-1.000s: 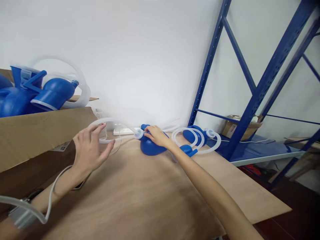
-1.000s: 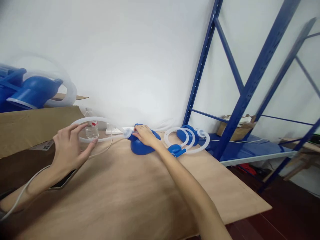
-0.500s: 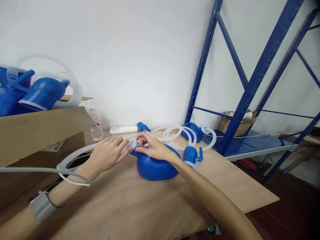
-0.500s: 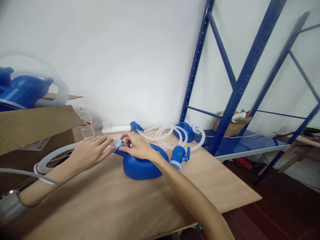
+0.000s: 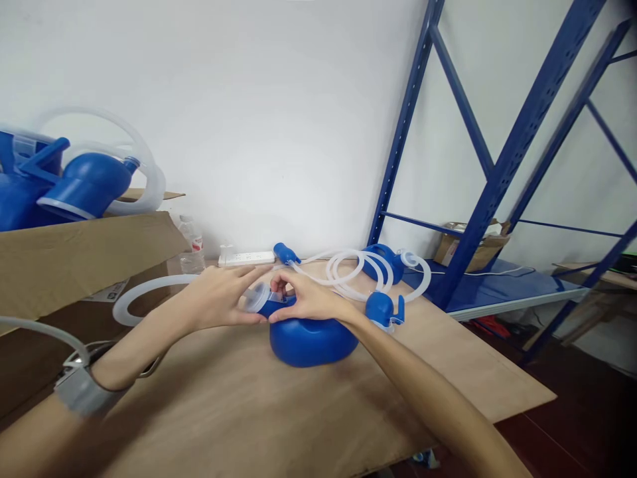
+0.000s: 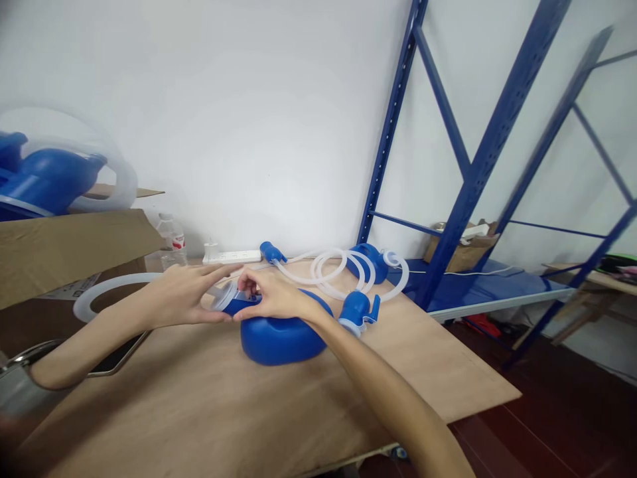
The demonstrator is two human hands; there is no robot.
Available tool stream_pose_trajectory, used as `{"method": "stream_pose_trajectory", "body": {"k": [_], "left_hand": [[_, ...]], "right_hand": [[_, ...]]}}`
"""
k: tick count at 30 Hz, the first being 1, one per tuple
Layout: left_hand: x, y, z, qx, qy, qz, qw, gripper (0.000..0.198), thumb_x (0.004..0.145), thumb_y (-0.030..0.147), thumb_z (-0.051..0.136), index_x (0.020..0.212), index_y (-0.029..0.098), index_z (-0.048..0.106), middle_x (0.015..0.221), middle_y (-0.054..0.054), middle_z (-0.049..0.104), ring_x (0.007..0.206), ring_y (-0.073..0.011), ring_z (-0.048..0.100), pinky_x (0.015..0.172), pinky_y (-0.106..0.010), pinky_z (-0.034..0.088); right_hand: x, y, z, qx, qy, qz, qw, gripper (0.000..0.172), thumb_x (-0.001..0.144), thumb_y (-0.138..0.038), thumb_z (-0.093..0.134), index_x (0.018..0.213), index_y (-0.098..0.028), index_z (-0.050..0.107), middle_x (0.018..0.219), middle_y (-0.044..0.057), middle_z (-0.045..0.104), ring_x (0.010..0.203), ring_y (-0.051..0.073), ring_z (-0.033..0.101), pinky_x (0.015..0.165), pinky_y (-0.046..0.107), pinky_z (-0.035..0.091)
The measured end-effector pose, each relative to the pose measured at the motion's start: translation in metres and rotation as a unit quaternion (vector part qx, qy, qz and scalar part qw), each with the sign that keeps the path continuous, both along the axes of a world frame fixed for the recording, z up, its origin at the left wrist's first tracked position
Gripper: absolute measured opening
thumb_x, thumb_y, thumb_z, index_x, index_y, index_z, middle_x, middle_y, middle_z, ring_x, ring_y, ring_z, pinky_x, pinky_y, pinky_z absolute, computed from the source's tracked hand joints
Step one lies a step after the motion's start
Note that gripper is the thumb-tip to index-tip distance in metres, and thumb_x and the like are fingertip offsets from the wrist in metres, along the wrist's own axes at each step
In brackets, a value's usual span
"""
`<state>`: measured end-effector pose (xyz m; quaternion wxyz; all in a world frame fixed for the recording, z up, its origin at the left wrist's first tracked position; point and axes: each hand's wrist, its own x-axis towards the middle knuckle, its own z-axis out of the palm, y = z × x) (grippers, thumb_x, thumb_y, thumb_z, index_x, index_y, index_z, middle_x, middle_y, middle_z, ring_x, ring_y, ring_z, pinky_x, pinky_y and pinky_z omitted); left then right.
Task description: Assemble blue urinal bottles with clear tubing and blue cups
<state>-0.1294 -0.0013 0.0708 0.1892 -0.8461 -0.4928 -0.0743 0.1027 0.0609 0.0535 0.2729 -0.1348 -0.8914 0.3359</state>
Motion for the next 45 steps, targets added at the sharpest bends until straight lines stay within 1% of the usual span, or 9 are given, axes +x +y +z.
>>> {"method": "stream_pose_trajectory", "body": {"k": [4,15,21,28,32,36,41,43,45], "left_hand": [[0.002,0.005,0.003,-0.087,-0.018,-0.022,0.996,0.051,0.085,0.048,0.068,0.129,0.024,0.060,0.118,-0.008,0.076,0.097,-0.0285,0.072,0.068,-0.030,0.043],[0.007,0.008,0.002,-0.105,-0.094,-0.042,0.989,0.042,0.065,0.055,0.076,0.082,0.023,0.053,0.068,0.002,0.059,0.060,-0.0179,0.054,0.054,-0.028,0.030],[-0.009,0.002,0.018,-0.047,-0.135,0.021,0.990,0.048,0.074,0.064,0.070,0.091,0.021,0.059,0.063,0.002,0.059,0.058,-0.0185,0.056,0.057,-0.029,0.032],[-0.026,0.008,0.026,0.019,-0.179,0.070,0.981,0.075,0.085,0.061,0.063,0.147,0.023,0.044,0.125,-0.012,0.070,0.087,-0.0274,0.071,0.073,-0.035,0.050],[-0.032,0.026,-0.005,0.068,-0.064,0.134,0.987,0.090,0.084,0.036,0.070,0.162,0.025,0.026,0.162,-0.022,0.039,0.140,-0.0411,0.050,0.106,-0.052,0.044],[-0.038,0.043,-0.037,-0.116,0.018,0.163,0.980,0.113,0.066,0.037,0.083,0.163,0.024,0.027,0.170,-0.026,0.020,0.154,-0.0481,0.027,0.115,-0.063,0.032],[-0.030,0.029,-0.020,-0.062,-0.140,0.013,0.988,0.086,0.086,0.052,0.064,0.160,0.020,0.033,0.166,-0.023,0.033,0.150,-0.0390,0.037,0.114,-0.050,0.040],[-0.018,0.013,-0.002,-0.009,-0.172,-0.075,0.982,0.042,0.096,0.046,0.053,0.129,0.023,0.064,0.145,-0.015,0.057,0.134,-0.0315,0.054,0.108,-0.043,0.044],[-0.005,-0.003,0.011,-0.041,-0.165,-0.113,0.979,0.030,0.099,0.042,0.049,0.092,0.021,0.070,0.105,-0.009,0.070,0.097,-0.0232,0.066,0.087,-0.034,0.050]], "right_hand": [[0.000,0.004,0.001,0.057,-0.033,0.000,0.998,0.039,0.079,-0.041,0.083,0.080,-0.021,0.050,0.081,-0.003,0.053,0.076,0.015,0.048,0.070,0.027,0.038],[-0.008,0.000,0.006,0.070,-0.053,0.025,0.996,0.051,0.078,-0.043,0.084,0.066,-0.022,0.039,0.066,-0.007,0.043,0.064,0.012,0.039,0.063,0.026,0.031],[0.002,0.016,0.000,0.114,-0.059,-0.136,0.982,0.049,0.078,-0.041,0.084,0.064,-0.021,0.041,0.065,-0.006,0.044,0.067,0.013,0.043,0.066,0.026,0.035],[0.011,0.017,0.004,0.043,-0.070,-0.115,0.990,0.058,0.070,-0.044,0.090,0.118,-0.020,0.067,0.121,0.009,0.068,0.110,0.025,0.066,0.091,0.036,0.054],[0.007,0.005,0.001,0.034,-0.086,-0.104,0.990,0.059,0.075,-0.045,0.087,0.125,-0.021,0.069,0.115,0.008,0.075,0.107,0.026,0.071,0.096,0.038,0.054],[0.002,-0.005,0.002,0.072,-0.094,-0.066,0.991,0.046,0.083,-0.048,0.081,0.120,-0.022,0.071,0.106,0.005,0.076,0.096,0.024,0.070,0.086,0.034,0.053],[0.000,-0.008,0.000,0.131,-0.164,-0.113,0.971,0.050,0.084,-0.062,0.075,0.110,-0.020,0.072,0.097,0.007,0.074,0.091,0.027,0.068,0.082,0.036,0.051],[-0.002,-0.008,-0.003,0.163,-0.189,-0.132,0.959,0.058,0.080,-0.070,0.074,0.108,-0.019,0.071,0.096,0.010,0.074,0.097,0.032,0.068,0.086,0.041,0.051],[-0.004,-0.007,-0.005,0.180,-0.201,-0.139,0.953,0.064,0.078,-0.074,0.072,0.110,-0.019,0.070,0.095,0.011,0.074,0.098,0.034,0.068,0.087,0.042,0.051]]}}
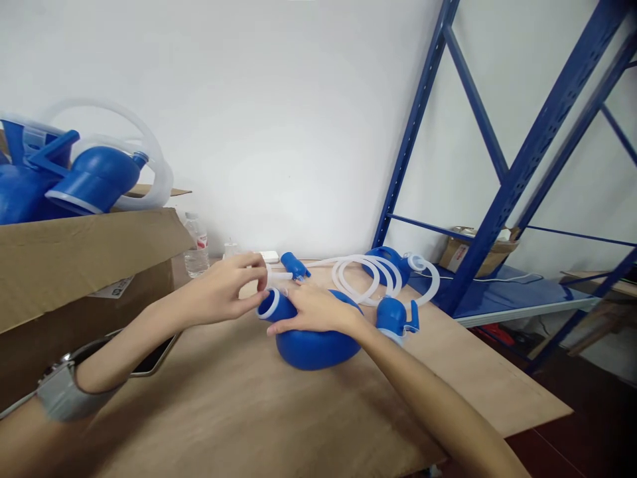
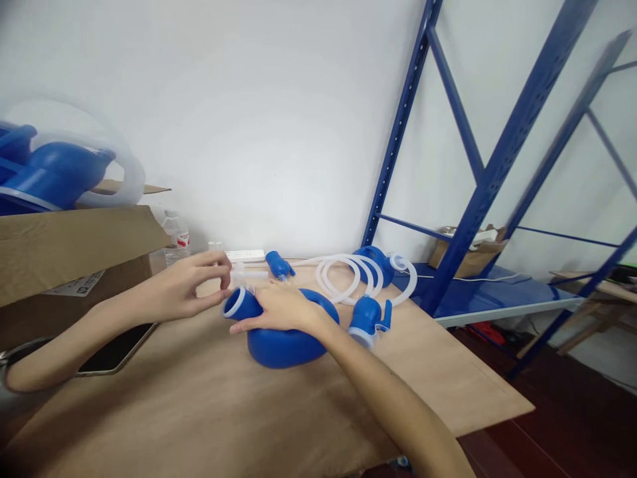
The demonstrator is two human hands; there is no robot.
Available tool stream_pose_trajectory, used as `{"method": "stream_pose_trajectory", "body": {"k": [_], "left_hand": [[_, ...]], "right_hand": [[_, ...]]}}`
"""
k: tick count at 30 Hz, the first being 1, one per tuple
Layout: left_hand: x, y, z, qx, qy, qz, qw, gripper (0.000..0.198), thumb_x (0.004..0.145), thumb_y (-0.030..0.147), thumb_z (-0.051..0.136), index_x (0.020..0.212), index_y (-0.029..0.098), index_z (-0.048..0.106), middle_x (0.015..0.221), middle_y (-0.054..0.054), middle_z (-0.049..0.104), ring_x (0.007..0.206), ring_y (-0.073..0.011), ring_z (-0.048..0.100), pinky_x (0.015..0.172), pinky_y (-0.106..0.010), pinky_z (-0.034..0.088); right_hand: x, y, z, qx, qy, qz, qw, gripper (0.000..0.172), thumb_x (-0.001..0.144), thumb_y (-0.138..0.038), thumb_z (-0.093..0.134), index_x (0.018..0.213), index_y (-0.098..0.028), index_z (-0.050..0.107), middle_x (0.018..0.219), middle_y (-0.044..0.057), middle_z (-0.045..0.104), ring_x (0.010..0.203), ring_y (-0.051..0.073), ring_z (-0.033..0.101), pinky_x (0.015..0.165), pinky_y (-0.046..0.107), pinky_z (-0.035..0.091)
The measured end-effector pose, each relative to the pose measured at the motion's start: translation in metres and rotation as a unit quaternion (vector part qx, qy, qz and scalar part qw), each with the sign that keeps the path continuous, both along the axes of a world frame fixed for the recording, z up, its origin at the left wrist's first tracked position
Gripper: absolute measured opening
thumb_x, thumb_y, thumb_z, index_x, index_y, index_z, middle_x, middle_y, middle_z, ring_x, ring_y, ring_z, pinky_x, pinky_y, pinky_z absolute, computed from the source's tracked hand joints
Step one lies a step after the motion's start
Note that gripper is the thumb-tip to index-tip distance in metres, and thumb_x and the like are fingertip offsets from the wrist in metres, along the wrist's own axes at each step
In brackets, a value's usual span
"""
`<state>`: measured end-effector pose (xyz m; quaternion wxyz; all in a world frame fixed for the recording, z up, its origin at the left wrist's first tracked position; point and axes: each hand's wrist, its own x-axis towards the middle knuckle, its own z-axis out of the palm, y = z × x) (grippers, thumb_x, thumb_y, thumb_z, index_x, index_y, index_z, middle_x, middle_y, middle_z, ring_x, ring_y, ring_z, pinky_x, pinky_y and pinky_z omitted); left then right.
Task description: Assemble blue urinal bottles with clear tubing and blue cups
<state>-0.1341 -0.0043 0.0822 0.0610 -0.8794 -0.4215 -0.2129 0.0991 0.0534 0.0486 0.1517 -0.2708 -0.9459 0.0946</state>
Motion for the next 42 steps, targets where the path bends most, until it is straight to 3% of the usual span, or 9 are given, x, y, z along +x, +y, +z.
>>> {"method": "stream_pose_trajectory", "body": {"k": [3,7,14,18,24,30,35,42], "left_hand": [[0.015,-0.012,0.005,-0.088,0.056,-0.021,0.994,0.031,0.096,0.046,0.057,0.082,0.021,0.067,0.084,-0.003,0.067,0.076,-0.0190,0.062,0.069,-0.029,0.044],[0.019,-0.008,0.000,-0.125,0.047,-0.019,0.991,0.034,0.095,0.049,0.061,0.077,0.021,0.066,0.083,-0.003,0.065,0.076,-0.0179,0.059,0.069,-0.029,0.040],[0.013,-0.001,-0.001,-0.192,-0.002,-0.060,0.979,0.035,0.093,0.044,0.061,0.069,0.020,0.053,0.073,0.001,0.057,0.067,-0.0147,0.051,0.061,-0.027,0.036],[0.010,0.000,0.001,-0.208,-0.001,-0.075,0.975,0.029,0.093,0.038,0.059,0.070,0.021,0.053,0.070,0.002,0.052,0.065,-0.0143,0.047,0.062,-0.028,0.035],[0.010,-0.003,0.003,-0.193,0.006,-0.067,0.979,0.031,0.092,0.039,0.060,0.068,0.021,0.055,0.073,0.001,0.057,0.068,-0.0148,0.052,0.062,-0.027,0.039],[0.014,-0.006,0.003,-0.183,0.000,-0.029,0.983,0.026,0.091,0.046,0.063,0.081,0.023,0.070,0.074,0.001,0.067,0.069,-0.0163,0.059,0.065,-0.027,0.041],[0.016,-0.003,0.002,-0.196,-0.010,-0.022,0.980,0.034,0.085,0.049,0.069,0.068,0.021,0.062,0.065,0.003,0.061,0.062,-0.0136,0.053,0.060,-0.026,0.038],[0.014,-0.006,0.003,-0.223,-0.025,-0.022,0.974,0.031,0.090,0.048,0.061,0.074,0.020,0.061,0.067,0.003,0.058,0.063,-0.0138,0.051,0.059,-0.025,0.037]], "right_hand": [[-0.001,0.000,-0.002,0.002,-0.012,0.003,1.000,0.064,0.082,-0.074,0.069,0.119,-0.022,0.067,0.097,0.009,0.074,0.093,0.032,0.070,0.082,0.040,0.052],[-0.003,-0.001,-0.002,0.029,-0.010,-0.007,1.000,0.071,0.080,-0.076,0.069,0.123,-0.021,0.066,0.095,0.010,0.075,0.088,0.032,0.070,0.077,0.039,0.052],[-0.006,-0.002,-0.002,0.079,-0.066,-0.031,0.994,0.051,0.085,-0.065,0.070,0.101,-0.017,0.072,0.087,0.011,0.074,0.081,0.031,0.070,0.073,0.039,0.051],[-0.007,0.000,-0.005,0.088,-0.044,-0.015,0.995,0.050,0.085,-0.064,0.071,0.103,-0.017,0.071,0.085,0.010,0.075,0.078,0.028,0.069,0.071,0.037,0.050],[-0.009,-0.004,-0.004,0.092,-0.044,-0.012,0.995,0.049,0.084,-0.060,0.074,0.109,-0.018,0.069,0.095,0.010,0.076,0.084,0.028,0.070,0.078,0.038,0.051],[-0.010,-0.006,-0.003,0.101,-0.058,-0.040,0.992,0.051,0.086,-0.063,0.071,0.107,-0.016,0.068,0.095,0.013,0.075,0.086,0.033,0.070,0.077,0.041,0.052],[-0.010,-0.008,-0.004,0.107,-0.076,-0.040,0.991,0.052,0.087,-0.066,0.068,0.101,-0.016,0.068,0.085,0.012,0.074,0.081,0.031,0.070,0.075,0.039,0.051],[-0.011,-0.009,-0.004,0.117,-0.076,-0.043,0.989,0.052,0.088,-0.064,0.068,0.105,-0.015,0.067,0.095,0.012,0.076,0.087,0.030,0.072,0.078,0.038,0.052]]}}
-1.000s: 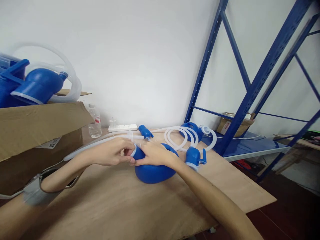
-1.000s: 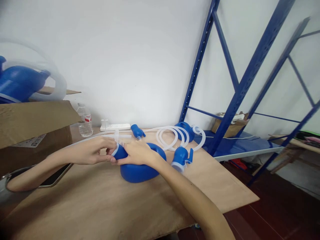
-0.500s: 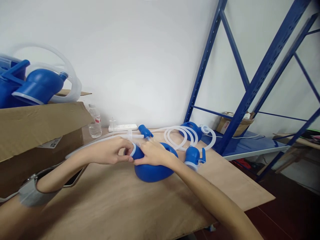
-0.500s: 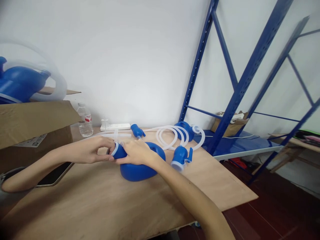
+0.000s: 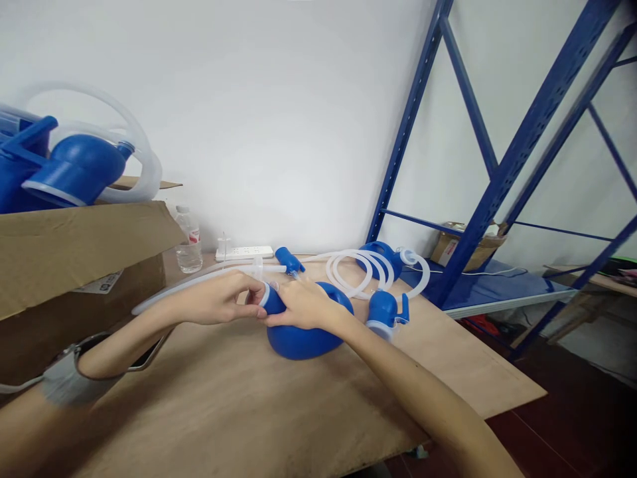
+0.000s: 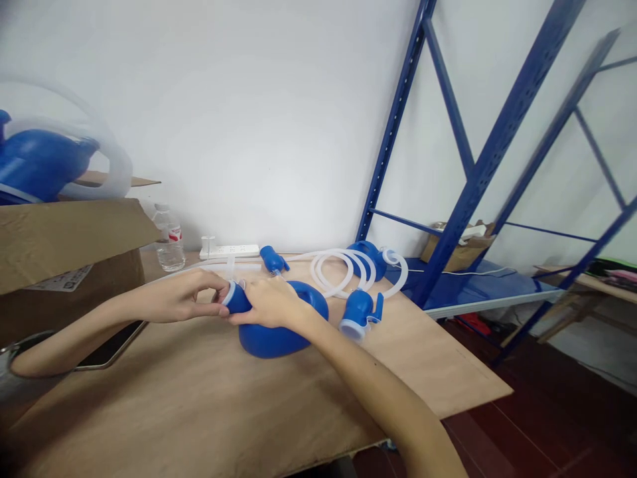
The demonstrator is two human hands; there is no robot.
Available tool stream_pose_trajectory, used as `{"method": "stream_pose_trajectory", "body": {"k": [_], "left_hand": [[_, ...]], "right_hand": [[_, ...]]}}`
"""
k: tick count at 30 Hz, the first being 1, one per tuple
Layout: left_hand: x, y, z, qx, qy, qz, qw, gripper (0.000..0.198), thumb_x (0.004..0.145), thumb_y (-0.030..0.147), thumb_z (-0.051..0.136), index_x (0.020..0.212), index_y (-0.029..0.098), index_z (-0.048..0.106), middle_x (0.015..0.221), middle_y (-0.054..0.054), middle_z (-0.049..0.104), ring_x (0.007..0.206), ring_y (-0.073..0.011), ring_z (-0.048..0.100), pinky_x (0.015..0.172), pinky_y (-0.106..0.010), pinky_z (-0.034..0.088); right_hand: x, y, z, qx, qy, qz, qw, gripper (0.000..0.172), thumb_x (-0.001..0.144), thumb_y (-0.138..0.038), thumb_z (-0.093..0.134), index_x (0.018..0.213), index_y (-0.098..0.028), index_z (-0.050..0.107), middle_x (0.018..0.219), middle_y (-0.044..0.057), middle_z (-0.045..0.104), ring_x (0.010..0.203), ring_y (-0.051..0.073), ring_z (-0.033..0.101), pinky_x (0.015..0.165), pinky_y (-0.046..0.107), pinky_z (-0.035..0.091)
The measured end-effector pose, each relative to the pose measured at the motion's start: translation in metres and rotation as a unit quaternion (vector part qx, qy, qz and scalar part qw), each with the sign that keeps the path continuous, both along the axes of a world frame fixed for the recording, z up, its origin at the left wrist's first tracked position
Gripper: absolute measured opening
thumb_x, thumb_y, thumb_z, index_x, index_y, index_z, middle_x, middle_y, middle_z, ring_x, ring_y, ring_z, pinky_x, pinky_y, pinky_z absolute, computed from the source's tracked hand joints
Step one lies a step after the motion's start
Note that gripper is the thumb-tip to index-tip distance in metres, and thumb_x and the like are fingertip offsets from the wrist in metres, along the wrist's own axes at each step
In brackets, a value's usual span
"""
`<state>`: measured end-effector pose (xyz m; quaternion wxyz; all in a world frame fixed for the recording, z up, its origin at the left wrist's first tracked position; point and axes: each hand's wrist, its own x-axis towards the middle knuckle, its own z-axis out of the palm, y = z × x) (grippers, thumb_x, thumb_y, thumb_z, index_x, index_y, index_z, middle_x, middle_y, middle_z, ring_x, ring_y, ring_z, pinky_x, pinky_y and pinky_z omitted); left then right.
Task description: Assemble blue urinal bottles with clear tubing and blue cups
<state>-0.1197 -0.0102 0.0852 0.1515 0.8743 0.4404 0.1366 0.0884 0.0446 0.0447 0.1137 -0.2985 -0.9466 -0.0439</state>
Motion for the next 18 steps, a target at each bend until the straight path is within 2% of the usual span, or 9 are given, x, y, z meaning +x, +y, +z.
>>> {"method": "stream_pose_trajectory", "body": {"k": [6,12,18], "left_hand": [[-0.001,0.007,-0.006,-0.011,-0.029,0.013,0.999,0.032,0.085,0.047,0.067,0.069,0.019,0.064,0.062,0.004,0.057,0.061,-0.0122,0.049,0.060,-0.025,0.035],[-0.004,0.012,-0.007,-0.039,-0.060,-0.026,0.997,0.038,0.084,0.055,0.069,0.071,0.020,0.068,0.066,0.003,0.061,0.063,-0.0126,0.051,0.063,-0.026,0.038],[-0.002,0.013,-0.005,-0.066,-0.048,0.023,0.996,0.040,0.079,0.054,0.074,0.067,0.019,0.059,0.065,0.005,0.055,0.064,-0.0124,0.047,0.061,-0.025,0.034]], "right_hand": [[0.001,0.004,-0.003,0.021,-0.019,-0.008,1.000,0.060,0.089,-0.071,0.060,0.106,-0.014,0.068,0.093,0.013,0.076,0.088,0.032,0.072,0.082,0.041,0.053],[0.001,0.002,-0.001,0.023,-0.030,-0.009,0.999,0.057,0.090,-0.067,0.063,0.110,-0.015,0.069,0.090,0.011,0.077,0.087,0.032,0.073,0.085,0.043,0.053],[0.000,0.001,0.000,0.028,-0.036,-0.019,0.999,0.056,0.090,-0.067,0.063,0.106,-0.013,0.070,0.093,0.014,0.077,0.090,0.033,0.073,0.086,0.043,0.053]]}}
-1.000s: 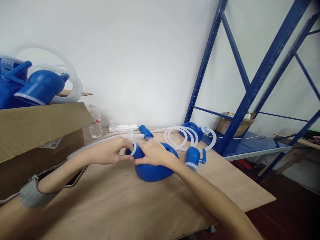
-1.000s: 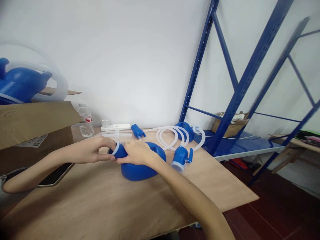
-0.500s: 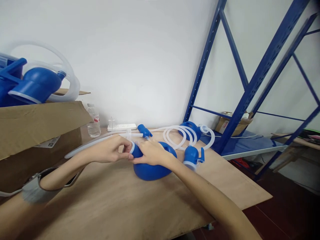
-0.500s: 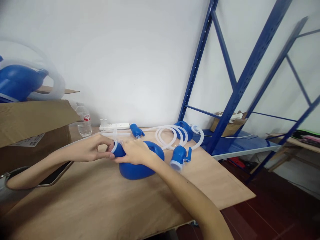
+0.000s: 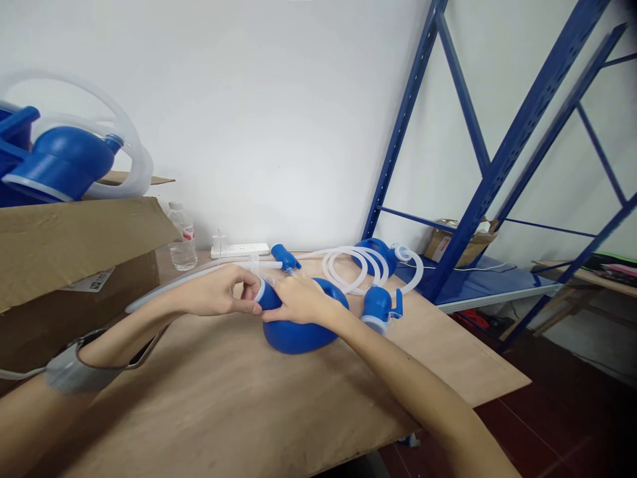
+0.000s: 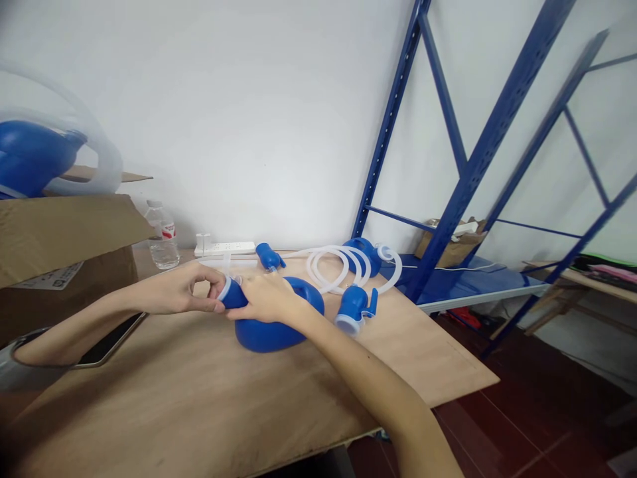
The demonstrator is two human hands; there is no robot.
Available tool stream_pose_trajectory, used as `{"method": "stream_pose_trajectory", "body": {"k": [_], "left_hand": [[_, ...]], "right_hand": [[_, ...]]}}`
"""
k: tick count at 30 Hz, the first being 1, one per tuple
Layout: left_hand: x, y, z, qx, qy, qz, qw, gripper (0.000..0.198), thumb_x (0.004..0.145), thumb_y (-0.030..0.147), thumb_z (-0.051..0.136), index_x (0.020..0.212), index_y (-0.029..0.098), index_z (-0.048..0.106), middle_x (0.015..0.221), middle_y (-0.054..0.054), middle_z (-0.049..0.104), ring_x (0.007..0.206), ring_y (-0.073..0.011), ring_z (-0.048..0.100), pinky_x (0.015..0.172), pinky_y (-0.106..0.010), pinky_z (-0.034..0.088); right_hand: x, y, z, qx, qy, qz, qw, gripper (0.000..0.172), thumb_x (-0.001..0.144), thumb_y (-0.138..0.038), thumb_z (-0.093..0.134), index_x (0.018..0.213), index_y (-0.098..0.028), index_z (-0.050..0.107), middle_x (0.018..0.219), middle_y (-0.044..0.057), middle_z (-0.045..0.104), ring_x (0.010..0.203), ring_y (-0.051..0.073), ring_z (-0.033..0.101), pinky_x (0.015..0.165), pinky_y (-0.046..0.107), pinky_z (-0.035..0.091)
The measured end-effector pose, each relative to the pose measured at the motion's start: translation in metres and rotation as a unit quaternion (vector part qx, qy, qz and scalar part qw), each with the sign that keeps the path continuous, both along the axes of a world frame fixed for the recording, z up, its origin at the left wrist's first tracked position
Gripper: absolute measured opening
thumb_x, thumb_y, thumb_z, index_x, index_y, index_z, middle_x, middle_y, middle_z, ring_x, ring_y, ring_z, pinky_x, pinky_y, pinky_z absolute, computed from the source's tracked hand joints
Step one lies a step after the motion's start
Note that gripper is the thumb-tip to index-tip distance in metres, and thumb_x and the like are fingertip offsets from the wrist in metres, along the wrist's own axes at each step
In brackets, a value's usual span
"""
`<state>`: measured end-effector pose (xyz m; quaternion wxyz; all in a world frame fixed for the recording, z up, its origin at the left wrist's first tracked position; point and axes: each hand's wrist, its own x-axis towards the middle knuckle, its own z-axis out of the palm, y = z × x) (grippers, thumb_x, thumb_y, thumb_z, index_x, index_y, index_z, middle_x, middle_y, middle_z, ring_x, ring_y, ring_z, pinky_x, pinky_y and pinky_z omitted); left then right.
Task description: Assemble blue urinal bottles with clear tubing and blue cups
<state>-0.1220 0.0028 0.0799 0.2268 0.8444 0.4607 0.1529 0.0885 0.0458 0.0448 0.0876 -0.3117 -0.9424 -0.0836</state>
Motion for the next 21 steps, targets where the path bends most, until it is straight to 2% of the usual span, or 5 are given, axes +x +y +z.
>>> {"method": "stream_pose_trajectory", "body": {"k": [5,9,13,17,21], "left_hand": [[-0.0032,0.0032,-0.0010,-0.022,-0.012,-0.012,1.000,0.041,0.081,0.056,0.072,0.068,0.019,0.058,0.062,0.005,0.048,0.063,-0.0125,0.043,0.060,-0.025,0.032],[-0.0032,0.0036,0.0001,-0.030,-0.016,-0.024,0.999,0.040,0.081,0.053,0.072,0.066,0.019,0.057,0.060,0.005,0.045,0.061,-0.0116,0.041,0.059,-0.025,0.030],[-0.0033,0.0048,0.0012,-0.036,-0.023,-0.034,0.999,0.038,0.082,0.049,0.072,0.065,0.018,0.057,0.060,0.005,0.046,0.060,-0.0111,0.040,0.059,-0.026,0.030],[-0.0053,0.0079,0.0003,-0.033,-0.028,-0.055,0.998,0.035,0.082,0.045,0.073,0.065,0.018,0.058,0.061,0.005,0.047,0.062,-0.0116,0.041,0.060,-0.026,0.031],[-0.0042,0.0037,0.0025,-0.024,0.002,-0.034,0.999,0.034,0.082,0.046,0.072,0.067,0.018,0.061,0.061,0.005,0.050,0.062,-0.0116,0.044,0.061,-0.025,0.033]], "right_hand": [[0.0014,0.0027,-0.0037,0.011,0.026,0.029,0.999,0.057,0.091,-0.064,0.064,0.111,-0.011,0.069,0.098,0.015,0.076,0.087,0.030,0.072,0.090,0.045,0.052],[0.0027,0.0032,-0.0061,0.028,0.041,0.049,0.998,0.059,0.090,-0.063,0.067,0.115,-0.010,0.067,0.101,0.017,0.076,0.095,0.033,0.071,0.092,0.046,0.052],[0.0022,0.0022,-0.0051,0.036,0.033,0.051,0.997,0.056,0.091,-0.062,0.066,0.110,-0.010,0.068,0.095,0.016,0.076,0.098,0.035,0.071,0.093,0.048,0.051],[0.0008,0.0016,-0.0038,0.040,0.015,0.046,0.998,0.052,0.092,-0.063,0.064,0.100,-0.011,0.069,0.088,0.014,0.076,0.091,0.032,0.072,0.092,0.046,0.051],[-0.0007,0.0004,-0.0040,0.032,0.020,0.040,0.998,0.054,0.091,-0.065,0.064,0.103,-0.013,0.069,0.090,0.013,0.076,0.088,0.031,0.072,0.089,0.044,0.052]]}}
